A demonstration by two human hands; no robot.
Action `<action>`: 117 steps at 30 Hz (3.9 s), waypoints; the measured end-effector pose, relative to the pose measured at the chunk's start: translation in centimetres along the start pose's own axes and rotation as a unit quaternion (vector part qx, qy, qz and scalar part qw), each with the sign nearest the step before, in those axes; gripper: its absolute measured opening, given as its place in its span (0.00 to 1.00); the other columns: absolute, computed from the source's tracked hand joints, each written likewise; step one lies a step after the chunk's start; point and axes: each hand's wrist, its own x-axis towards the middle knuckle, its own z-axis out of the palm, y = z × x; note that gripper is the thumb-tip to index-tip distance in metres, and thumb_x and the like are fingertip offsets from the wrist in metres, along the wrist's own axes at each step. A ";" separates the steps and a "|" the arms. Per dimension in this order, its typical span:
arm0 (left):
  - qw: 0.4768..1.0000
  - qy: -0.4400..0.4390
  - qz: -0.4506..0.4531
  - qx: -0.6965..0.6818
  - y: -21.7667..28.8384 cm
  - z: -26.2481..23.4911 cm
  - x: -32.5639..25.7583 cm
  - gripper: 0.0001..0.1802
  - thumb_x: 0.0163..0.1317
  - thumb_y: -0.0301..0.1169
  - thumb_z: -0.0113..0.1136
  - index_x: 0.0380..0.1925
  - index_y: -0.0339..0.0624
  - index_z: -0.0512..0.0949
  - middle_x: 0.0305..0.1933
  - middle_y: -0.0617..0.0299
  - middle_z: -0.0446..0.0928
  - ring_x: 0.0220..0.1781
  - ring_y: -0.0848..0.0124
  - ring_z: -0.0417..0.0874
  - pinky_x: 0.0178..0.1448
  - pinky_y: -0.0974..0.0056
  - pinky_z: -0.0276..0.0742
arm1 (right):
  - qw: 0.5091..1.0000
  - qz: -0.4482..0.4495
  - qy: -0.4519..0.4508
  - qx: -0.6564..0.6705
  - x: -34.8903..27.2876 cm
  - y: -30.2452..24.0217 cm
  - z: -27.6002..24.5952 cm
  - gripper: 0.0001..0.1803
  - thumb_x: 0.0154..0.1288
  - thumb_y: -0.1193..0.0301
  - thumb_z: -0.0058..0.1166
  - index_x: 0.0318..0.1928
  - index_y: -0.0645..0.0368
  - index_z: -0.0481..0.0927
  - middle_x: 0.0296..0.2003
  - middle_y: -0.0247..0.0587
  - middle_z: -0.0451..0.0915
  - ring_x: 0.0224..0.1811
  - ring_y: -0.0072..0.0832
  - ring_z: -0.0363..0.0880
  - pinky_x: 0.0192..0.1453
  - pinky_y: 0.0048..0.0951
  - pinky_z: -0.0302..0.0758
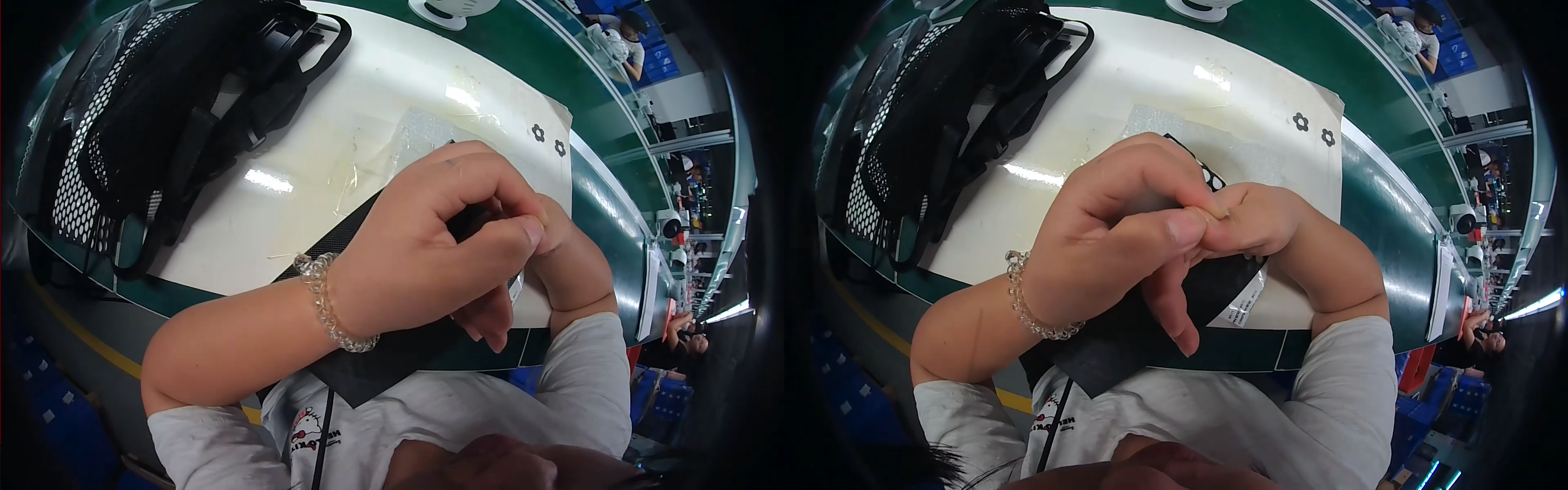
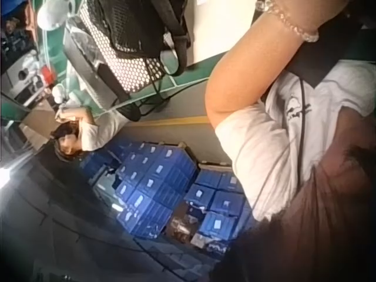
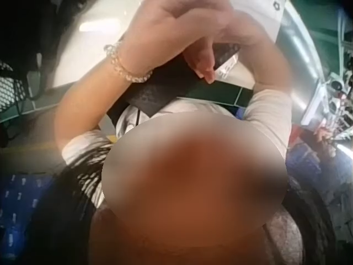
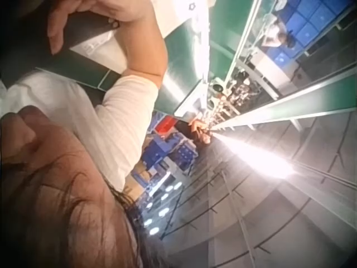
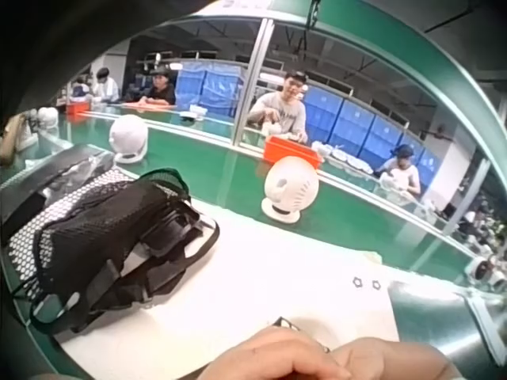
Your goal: Assembling components of a white dome security camera on a production line.
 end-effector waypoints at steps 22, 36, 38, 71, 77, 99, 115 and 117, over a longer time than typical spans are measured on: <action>0.999 -0.025 0.029 -0.014 0.2 0.0 0.2 0.08 0.53 0.22 0.50 0.33 0.39 0.76 0.38 0.61 0.70 0.41 0.74 0.72 0.48 0.70 0.67 | 0.997 0.077 0.021 -0.013 0.9 -2.3 0.8 0.37 0.67 0.50 0.22 0.29 0.68 0.81 0.29 0.44 0.80 0.37 0.34 0.76 0.46 0.29 0.70; 0.919 -0.024 0.209 0.334 1.4 -2.8 1.9 0.07 0.45 0.23 0.56 0.27 0.39 0.78 0.29 0.59 0.74 0.33 0.68 0.74 0.39 0.67 0.70 | 0.991 -0.020 0.118 0.067 0.2 -1.1 0.7 0.31 0.70 0.57 0.23 0.26 0.67 0.76 0.25 0.52 0.77 0.32 0.41 0.76 0.42 0.34 0.72; 0.888 -0.023 0.225 0.400 2.2 -3.3 2.1 0.08 0.41 0.23 0.58 0.26 0.40 0.78 0.28 0.59 0.74 0.31 0.66 0.75 0.36 0.66 0.70 | 0.985 -0.007 0.151 0.088 0.4 -1.5 0.9 0.31 0.70 0.58 0.22 0.25 0.66 0.75 0.23 0.51 0.76 0.31 0.42 0.76 0.40 0.34 0.73; 0.963 -0.021 -0.186 -0.191 2.3 0.2 0.0 0.09 0.59 0.25 0.49 0.36 0.34 0.77 0.38 0.58 0.70 0.37 0.72 0.77 0.42 0.71 0.73 | 0.998 -0.064 0.019 0.009 -0.1 0.5 -0.7 0.31 0.68 0.52 0.29 0.22 0.63 0.76 0.22 0.44 0.76 0.30 0.39 0.76 0.39 0.33 0.72; 0.979 -0.022 -0.122 -0.165 1.6 0.2 0.0 0.09 0.58 0.24 0.48 0.36 0.34 0.76 0.39 0.58 0.69 0.35 0.72 0.78 0.41 0.71 0.73 | 0.999 -0.046 0.016 0.002 0.0 0.3 -0.3 0.31 0.68 0.52 0.30 0.23 0.63 0.77 0.23 0.45 0.77 0.30 0.40 0.76 0.40 0.33 0.72; 0.985 -0.040 -0.109 -0.125 1.2 0.2 0.0 0.10 0.57 0.24 0.49 0.39 0.35 0.76 0.41 0.58 0.70 0.42 0.72 0.73 0.48 0.70 0.68 | 0.998 -0.009 0.008 -0.063 0.7 -1.9 -1.3 0.30 0.67 0.52 0.33 0.25 0.64 0.79 0.25 0.48 0.79 0.30 0.43 0.77 0.43 0.34 0.72; 0.904 -0.061 -0.028 0.422 0.5 -4.0 2.1 0.34 0.47 0.42 0.61 0.52 0.35 0.65 0.52 0.48 0.68 0.57 0.53 0.65 0.61 0.56 0.58 | 0.136 0.368 0.726 -0.565 -19.4 -8.7 -12.7 0.32 0.61 0.46 0.35 0.61 0.49 0.60 0.61 0.43 0.61 0.64 0.35 0.56 0.65 0.42 0.49; 0.890 -0.110 -0.010 0.443 0.0 -4.6 2.2 0.35 0.46 0.42 0.63 0.53 0.36 0.65 0.53 0.49 0.68 0.59 0.53 0.63 0.62 0.56 0.57 | 0.120 0.336 0.733 -0.580 -19.6 -8.8 -12.4 0.28 0.59 0.51 0.44 0.57 0.49 0.65 0.56 0.42 0.67 0.61 0.36 0.60 0.62 0.43 0.54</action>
